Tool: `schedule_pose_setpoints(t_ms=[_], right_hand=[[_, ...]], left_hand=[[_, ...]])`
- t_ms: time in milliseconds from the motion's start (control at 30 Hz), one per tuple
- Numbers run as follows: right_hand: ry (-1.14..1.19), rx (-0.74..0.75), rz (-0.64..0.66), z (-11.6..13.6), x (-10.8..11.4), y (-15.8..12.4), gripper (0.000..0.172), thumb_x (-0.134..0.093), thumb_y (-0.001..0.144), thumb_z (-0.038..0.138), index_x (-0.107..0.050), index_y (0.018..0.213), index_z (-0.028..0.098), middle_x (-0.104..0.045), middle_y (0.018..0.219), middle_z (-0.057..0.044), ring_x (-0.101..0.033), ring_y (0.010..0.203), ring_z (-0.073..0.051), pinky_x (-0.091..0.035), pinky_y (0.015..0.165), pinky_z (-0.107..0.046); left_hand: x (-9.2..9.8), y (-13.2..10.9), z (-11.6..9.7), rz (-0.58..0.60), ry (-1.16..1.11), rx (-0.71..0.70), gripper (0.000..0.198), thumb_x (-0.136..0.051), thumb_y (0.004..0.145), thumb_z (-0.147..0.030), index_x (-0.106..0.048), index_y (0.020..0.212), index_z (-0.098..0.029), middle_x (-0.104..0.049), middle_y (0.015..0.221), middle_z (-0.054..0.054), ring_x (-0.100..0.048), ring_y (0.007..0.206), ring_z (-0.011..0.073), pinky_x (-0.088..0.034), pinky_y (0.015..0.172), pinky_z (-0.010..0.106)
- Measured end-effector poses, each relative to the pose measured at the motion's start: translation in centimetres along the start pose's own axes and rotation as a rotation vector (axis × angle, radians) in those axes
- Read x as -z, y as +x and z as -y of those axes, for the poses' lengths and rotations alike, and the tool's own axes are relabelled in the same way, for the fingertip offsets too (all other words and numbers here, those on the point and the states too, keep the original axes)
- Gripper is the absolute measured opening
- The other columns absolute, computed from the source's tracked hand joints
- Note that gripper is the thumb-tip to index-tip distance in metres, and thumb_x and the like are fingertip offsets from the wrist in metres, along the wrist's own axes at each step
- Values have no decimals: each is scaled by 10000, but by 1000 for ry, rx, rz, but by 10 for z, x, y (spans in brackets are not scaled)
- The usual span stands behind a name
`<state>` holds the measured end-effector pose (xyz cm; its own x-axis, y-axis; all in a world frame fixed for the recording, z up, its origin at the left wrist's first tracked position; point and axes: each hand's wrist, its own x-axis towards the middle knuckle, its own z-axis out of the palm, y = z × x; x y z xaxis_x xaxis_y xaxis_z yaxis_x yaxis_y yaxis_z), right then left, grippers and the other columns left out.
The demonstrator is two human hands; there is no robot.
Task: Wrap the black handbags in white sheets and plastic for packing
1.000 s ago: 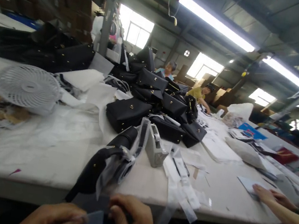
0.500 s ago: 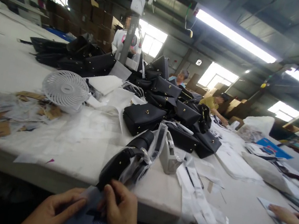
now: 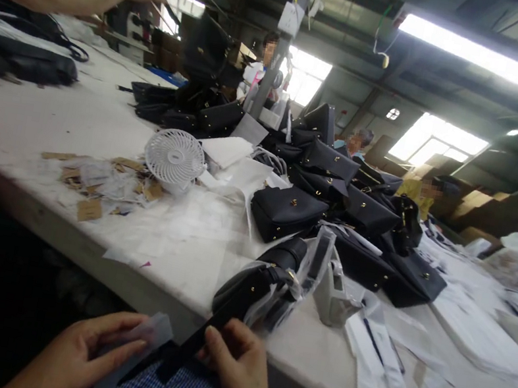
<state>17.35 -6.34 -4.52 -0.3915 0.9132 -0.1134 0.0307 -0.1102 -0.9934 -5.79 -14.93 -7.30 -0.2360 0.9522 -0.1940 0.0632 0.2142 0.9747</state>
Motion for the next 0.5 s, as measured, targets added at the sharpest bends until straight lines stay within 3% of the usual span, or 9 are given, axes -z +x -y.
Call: schedule_pose_setpoints(t_ms=[200, 367, 500], right_hand=[[194, -41, -42, 10, -15, -7, 490, -829, 770, 614, -775, 849, 133, -696, 618, -58, -586, 564, -133, -449, 581, -213], [207, -19, -133, 18, -27, -10, 472, -824, 780, 601, -785, 827, 132, -696, 621, -62, -597, 581, -142, -463, 587, -221], [202, 1, -203, 18, -34, -11, 464, -816, 785, 603, -787, 821, 142, -686, 641, -50, -630, 617, -157, -479, 606, -226]], left_hand=[[6, -9, 5, 121, 45, 8, 294, -815, 737, -559, -840, 803, -273, -813, 817, 37, -772, 812, 263, -596, 725, 236], [1, -16, 5, 5, -44, 40, 247, -870, 666, -473, -812, 700, -235, -776, 704, 26, -734, 706, 215, -560, 664, 207], [-3, -19, 3, -63, -105, 82, 280, -898, 616, -464, -813, 722, -219, -790, 729, 42, -746, 724, 238, -584, 690, 241]])
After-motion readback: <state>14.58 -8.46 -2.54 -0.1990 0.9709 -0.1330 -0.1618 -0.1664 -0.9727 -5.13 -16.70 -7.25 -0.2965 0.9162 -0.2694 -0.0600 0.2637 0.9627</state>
